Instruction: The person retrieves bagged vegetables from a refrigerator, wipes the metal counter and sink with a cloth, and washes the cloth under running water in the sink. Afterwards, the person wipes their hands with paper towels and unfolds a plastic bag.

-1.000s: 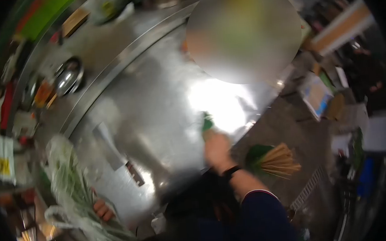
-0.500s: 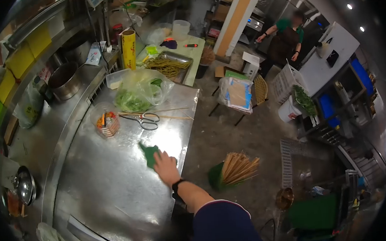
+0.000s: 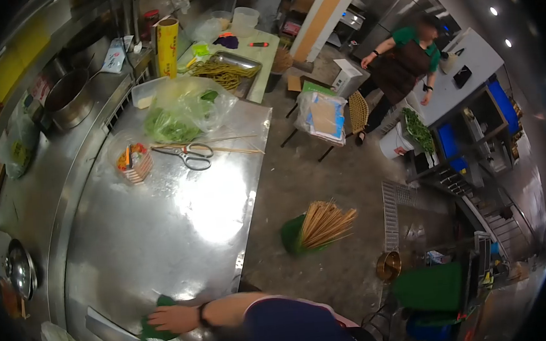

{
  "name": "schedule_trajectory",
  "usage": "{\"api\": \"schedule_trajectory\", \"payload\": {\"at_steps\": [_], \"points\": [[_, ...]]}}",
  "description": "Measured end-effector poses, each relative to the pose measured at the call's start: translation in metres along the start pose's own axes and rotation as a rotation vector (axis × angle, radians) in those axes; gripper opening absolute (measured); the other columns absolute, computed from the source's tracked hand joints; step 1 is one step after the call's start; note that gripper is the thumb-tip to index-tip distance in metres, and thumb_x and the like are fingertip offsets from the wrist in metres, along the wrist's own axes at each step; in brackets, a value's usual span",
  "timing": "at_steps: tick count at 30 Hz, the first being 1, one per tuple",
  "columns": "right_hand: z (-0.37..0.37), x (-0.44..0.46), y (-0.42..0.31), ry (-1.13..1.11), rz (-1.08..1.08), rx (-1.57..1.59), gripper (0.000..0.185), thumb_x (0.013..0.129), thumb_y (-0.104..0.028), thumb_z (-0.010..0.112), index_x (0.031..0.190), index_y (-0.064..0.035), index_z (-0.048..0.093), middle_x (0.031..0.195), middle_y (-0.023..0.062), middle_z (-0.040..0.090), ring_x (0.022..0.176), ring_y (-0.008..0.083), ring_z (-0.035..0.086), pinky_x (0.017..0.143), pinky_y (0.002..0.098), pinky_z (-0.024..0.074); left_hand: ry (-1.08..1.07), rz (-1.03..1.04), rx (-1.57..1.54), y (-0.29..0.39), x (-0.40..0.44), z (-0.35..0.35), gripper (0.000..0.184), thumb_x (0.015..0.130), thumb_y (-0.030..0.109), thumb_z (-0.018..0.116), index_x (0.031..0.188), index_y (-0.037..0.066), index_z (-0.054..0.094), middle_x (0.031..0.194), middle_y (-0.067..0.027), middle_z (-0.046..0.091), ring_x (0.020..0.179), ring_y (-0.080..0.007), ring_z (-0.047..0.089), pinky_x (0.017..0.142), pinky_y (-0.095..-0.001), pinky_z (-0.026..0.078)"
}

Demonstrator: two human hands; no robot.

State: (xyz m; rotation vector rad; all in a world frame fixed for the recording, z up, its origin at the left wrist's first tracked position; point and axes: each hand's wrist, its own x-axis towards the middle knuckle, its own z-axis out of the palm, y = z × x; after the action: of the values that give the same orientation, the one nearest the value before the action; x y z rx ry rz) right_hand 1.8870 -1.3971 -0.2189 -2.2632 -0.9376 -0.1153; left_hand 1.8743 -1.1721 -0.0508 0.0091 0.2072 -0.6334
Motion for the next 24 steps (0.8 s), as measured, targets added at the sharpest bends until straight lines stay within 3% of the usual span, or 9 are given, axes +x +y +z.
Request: {"api": "schedule_trajectory", "payload": {"at_steps": [1, 2, 4, 6, 7, 8, 11, 17, 24], "points": [[-0.005, -0.027, 0.005, 0.037, -0.055, -0.010, 0.043, 0.079, -0.020, 0.056, 0.119, -0.0055, 0.049, 0.123, 0.0149, 0.045, 0.119, 0.0282, 0.039, 0.103, 0.0387, 0.0277, -0.006, -0.002, -0.014, 0.003, -0.002, -0.004, 0.027, 0.093, 0.033, 0.036, 0.109, 0.013, 0.042, 0.070, 0.0013, 0.037, 0.063, -0.0144, 0.038, 0.060, -0.0279, 0.032], [-0.037, -0.042, 0.017, -0.010, 0.243, 0.358, 0.043, 0.079, -0.021, 0.056, 0.118, -0.0048, 0.048, 0.123, 0.0154, 0.044, 0.117, 0.0288, 0.040, 0.102, 0.0390, 0.0292, -0.008, 0.009, -0.008, 0.008, -0.004, -0.003, 0.027, 0.093, 0.034, 0.036, 0.108, 0.013, 0.042, 0.070, 0.0013, 0.037, 0.063, -0.0144, 0.038, 0.060, -0.0279, 0.032], [-0.110, -0.037, 0.047, -0.154, 0.450, 0.053, 0.035, 0.073, -0.017, 0.057, 0.106, -0.0047, 0.052, 0.110, 0.0160, 0.050, 0.102, 0.0293, 0.050, 0.089, 0.0383, 0.0409, -0.002, 0.048, -0.019, 0.018, -0.017, -0.009, 0.026, 0.092, 0.034, 0.037, 0.107, 0.013, 0.043, 0.070, 0.0013, 0.037, 0.064, -0.0145, 0.038, 0.060, -0.0278, 0.033], [-0.112, -0.040, 0.111, 0.201, 0.472, -0.401, 0.032, 0.066, -0.015, 0.059, 0.095, -0.0039, 0.053, 0.084, 0.0109, 0.052, 0.072, 0.0292, 0.051, 0.064, 0.0450, 0.0414, -0.001, 0.092, -0.023, 0.025, -0.037, -0.014, 0.026, 0.092, 0.034, 0.037, 0.106, 0.013, 0.043, 0.070, 0.0013, 0.037, 0.064, -0.0147, 0.038, 0.060, -0.0278, 0.033], [-0.124, -0.019, 0.132, 0.259, 0.885, -0.225, 0.032, 0.065, -0.012, 0.056, 0.096, -0.0019, 0.052, 0.085, 0.0131, 0.053, 0.073, 0.0317, 0.051, 0.062, 0.0454, 0.0419, -0.006, 0.118, -0.023, 0.028, -0.047, -0.016, 0.025, 0.092, 0.034, 0.038, 0.105, 0.013, 0.043, 0.070, 0.0013, 0.037, 0.064, -0.0147, 0.038, 0.060, -0.0277, 0.033], [-0.132, 0.002, 0.151, 0.352, 0.934, -0.290, 0.032, 0.066, -0.012, 0.054, 0.096, 0.0004, 0.051, 0.090, 0.0162, 0.050, 0.075, 0.0338, 0.050, 0.065, 0.0478, 0.0407, -0.014, 0.134, -0.020, 0.028, -0.055, -0.018, 0.025, 0.092, 0.034, 0.038, 0.104, 0.013, 0.044, 0.069, 0.0013, 0.038, 0.064, -0.0148, 0.038, 0.060, -0.0277, 0.033], [-0.115, 0.057, 0.189, 0.296, 0.776, -0.640, 0.051, 0.086, -0.028, 0.046, 0.126, 0.0028, 0.040, 0.134, 0.0261, 0.031, 0.123, 0.0393, 0.031, 0.100, 0.0470, 0.0256, -0.028, 0.180, -0.016, 0.025, -0.080, -0.025, 0.025, 0.092, 0.034, 0.039, 0.102, 0.012, 0.044, 0.069, 0.0013, 0.038, 0.064, -0.0150, 0.038, 0.060, -0.0276, 0.033], [-0.067, 0.200, 0.236, 0.386, 0.566, -0.575, 0.052, 0.081, -0.034, 0.052, 0.120, 0.0008, 0.047, 0.130, 0.0235, 0.036, 0.121, 0.0358, 0.033, 0.097, 0.0466, 0.0273, -0.041, 0.230, -0.002, 0.004, -0.116, -0.050, 0.024, 0.091, 0.034, 0.040, 0.099, 0.012, 0.046, 0.069, 0.0013, 0.038, 0.064, -0.0154, 0.039, 0.060, -0.0274, 0.033], [0.040, 0.230, 0.071, -0.128, 0.074, -0.230, 0.057, 0.080, -0.041, 0.054, 0.125, -0.0058, 0.046, 0.136, 0.0127, 0.035, 0.128, 0.0266, 0.025, 0.106, 0.0386, 0.0162, 0.069, 0.153, 0.020, -0.002, -0.107, -0.024, 0.027, 0.091, 0.039, 0.040, 0.086, 0.012, 0.042, 0.066, 0.0010, 0.036, 0.063, -0.0160, 0.036, 0.059, -0.0279, 0.031]]}}
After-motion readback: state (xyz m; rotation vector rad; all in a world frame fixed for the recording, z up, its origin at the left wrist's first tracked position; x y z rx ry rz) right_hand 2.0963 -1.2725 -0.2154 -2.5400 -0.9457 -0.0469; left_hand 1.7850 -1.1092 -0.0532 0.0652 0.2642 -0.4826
